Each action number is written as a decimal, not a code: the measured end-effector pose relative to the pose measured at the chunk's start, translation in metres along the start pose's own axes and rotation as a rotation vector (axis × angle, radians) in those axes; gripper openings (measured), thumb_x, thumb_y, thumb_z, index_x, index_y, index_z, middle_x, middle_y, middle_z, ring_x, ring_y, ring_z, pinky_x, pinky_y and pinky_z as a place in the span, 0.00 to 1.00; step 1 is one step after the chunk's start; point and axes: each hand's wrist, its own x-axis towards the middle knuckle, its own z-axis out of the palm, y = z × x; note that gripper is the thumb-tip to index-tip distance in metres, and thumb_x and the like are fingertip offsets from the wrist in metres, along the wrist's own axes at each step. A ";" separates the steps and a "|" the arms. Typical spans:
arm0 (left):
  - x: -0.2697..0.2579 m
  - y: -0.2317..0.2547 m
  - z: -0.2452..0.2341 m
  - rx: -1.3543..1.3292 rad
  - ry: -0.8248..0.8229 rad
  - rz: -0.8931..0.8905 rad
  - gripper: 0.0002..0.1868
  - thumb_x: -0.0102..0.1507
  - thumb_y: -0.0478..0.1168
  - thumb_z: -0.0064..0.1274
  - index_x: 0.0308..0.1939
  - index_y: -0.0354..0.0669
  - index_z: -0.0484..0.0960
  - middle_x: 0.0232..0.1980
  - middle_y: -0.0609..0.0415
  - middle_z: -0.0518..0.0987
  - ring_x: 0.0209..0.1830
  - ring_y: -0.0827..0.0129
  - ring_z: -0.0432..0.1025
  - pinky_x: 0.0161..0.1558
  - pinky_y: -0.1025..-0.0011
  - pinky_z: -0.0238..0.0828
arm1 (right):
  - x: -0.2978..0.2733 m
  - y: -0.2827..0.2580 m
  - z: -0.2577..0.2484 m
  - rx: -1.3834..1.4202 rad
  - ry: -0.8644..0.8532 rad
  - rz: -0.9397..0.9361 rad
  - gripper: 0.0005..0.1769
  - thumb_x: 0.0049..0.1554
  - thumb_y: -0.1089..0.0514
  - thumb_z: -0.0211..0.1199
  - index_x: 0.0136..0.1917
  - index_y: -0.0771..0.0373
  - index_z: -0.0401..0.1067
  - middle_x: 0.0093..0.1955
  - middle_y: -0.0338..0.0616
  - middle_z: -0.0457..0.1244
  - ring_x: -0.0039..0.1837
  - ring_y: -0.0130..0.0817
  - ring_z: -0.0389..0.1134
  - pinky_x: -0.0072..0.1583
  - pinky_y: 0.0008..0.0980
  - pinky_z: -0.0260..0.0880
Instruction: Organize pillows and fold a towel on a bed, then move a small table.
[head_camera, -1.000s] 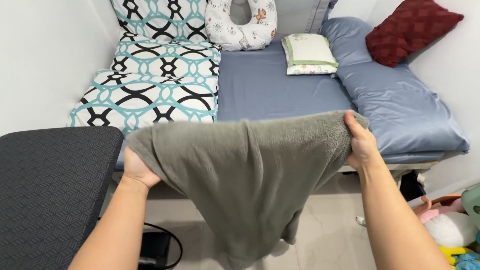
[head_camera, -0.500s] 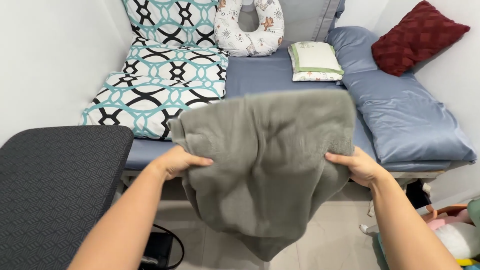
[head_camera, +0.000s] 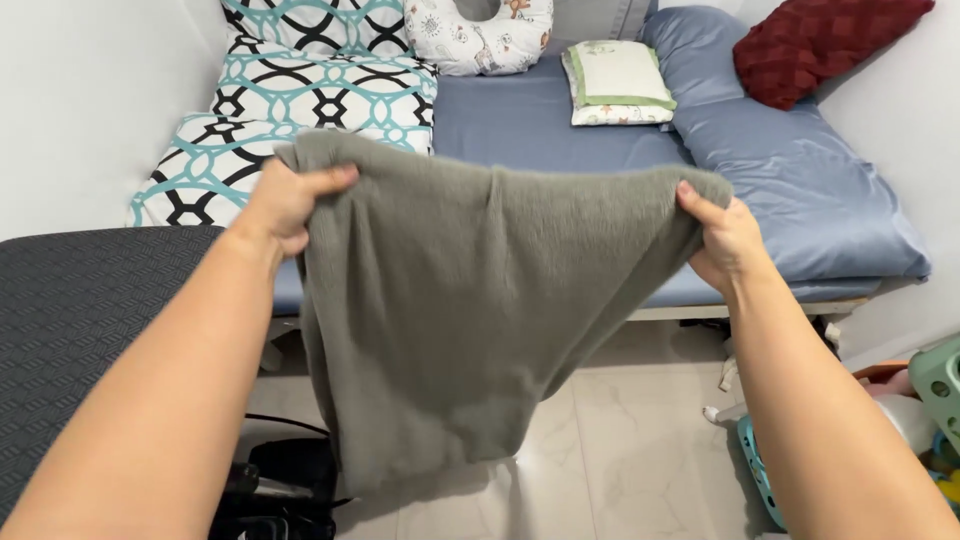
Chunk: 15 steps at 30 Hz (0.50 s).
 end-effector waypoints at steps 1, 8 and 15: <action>0.000 0.002 0.002 0.000 0.002 -0.004 0.15 0.60 0.32 0.61 0.51 0.33 0.81 0.49 0.46 0.84 0.48 0.58 0.81 0.51 0.55 0.82 | -0.002 -0.003 0.013 0.000 0.001 0.004 0.25 0.60 0.57 0.68 0.67 0.68 0.69 0.62 0.47 0.67 0.65 0.42 0.68 0.66 0.45 0.68; 0.004 -0.005 -0.021 0.176 0.143 -0.043 0.19 0.59 0.30 0.60 0.55 0.37 0.79 0.51 0.48 0.83 0.50 0.60 0.80 0.52 0.57 0.81 | 0.017 0.001 0.028 -0.161 0.000 0.070 0.22 0.57 0.61 0.67 0.64 0.64 0.72 0.60 0.42 0.69 0.62 0.36 0.70 0.64 0.44 0.69; 0.014 0.001 -0.038 0.142 -0.067 -0.251 0.21 0.58 0.33 0.61 0.55 0.33 0.80 0.53 0.46 0.83 0.53 0.58 0.79 0.56 0.54 0.77 | 0.013 -0.021 0.062 -0.408 -0.183 0.155 0.28 0.51 0.65 0.67 0.66 0.59 0.70 0.62 0.38 0.68 0.63 0.32 0.70 0.63 0.41 0.70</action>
